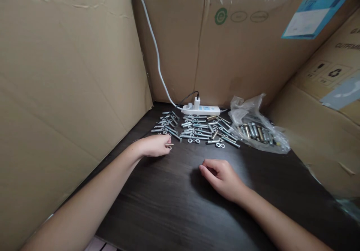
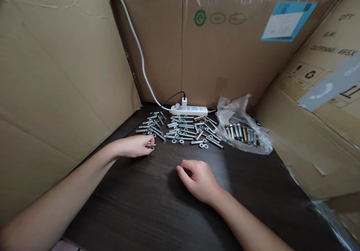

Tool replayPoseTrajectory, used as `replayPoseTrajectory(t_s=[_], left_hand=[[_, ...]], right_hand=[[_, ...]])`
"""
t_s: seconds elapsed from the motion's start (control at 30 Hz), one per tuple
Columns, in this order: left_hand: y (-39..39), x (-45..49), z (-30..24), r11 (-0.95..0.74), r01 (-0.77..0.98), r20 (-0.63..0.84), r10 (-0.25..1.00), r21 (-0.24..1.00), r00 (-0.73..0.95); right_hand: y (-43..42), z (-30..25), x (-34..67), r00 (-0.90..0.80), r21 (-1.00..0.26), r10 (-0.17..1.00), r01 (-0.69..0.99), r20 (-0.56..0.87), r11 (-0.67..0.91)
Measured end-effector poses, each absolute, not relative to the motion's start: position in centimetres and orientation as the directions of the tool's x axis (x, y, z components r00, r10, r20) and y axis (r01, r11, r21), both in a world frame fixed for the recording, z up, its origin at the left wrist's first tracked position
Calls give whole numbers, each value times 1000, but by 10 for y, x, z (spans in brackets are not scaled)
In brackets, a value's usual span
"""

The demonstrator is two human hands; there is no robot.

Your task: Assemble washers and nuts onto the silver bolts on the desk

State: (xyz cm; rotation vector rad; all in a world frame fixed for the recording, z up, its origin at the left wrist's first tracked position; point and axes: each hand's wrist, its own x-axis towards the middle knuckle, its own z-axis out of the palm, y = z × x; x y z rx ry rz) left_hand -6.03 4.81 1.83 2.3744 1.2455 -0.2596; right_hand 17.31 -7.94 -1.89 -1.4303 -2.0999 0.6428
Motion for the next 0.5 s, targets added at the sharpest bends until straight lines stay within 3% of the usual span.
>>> replayPoseTrajectory(t_s=[0.3, 0.5], left_hand=[[48, -59, 20, -493, 822, -378, 730, 286, 570], [42, -54, 24, -518, 743, -379, 643, 424, 665]], right_hand=[[-80, -20, 173, -309, -639, 940, 696, 148, 329], [-80, -19, 173, -300, -655, 944, 687, 137, 314]])
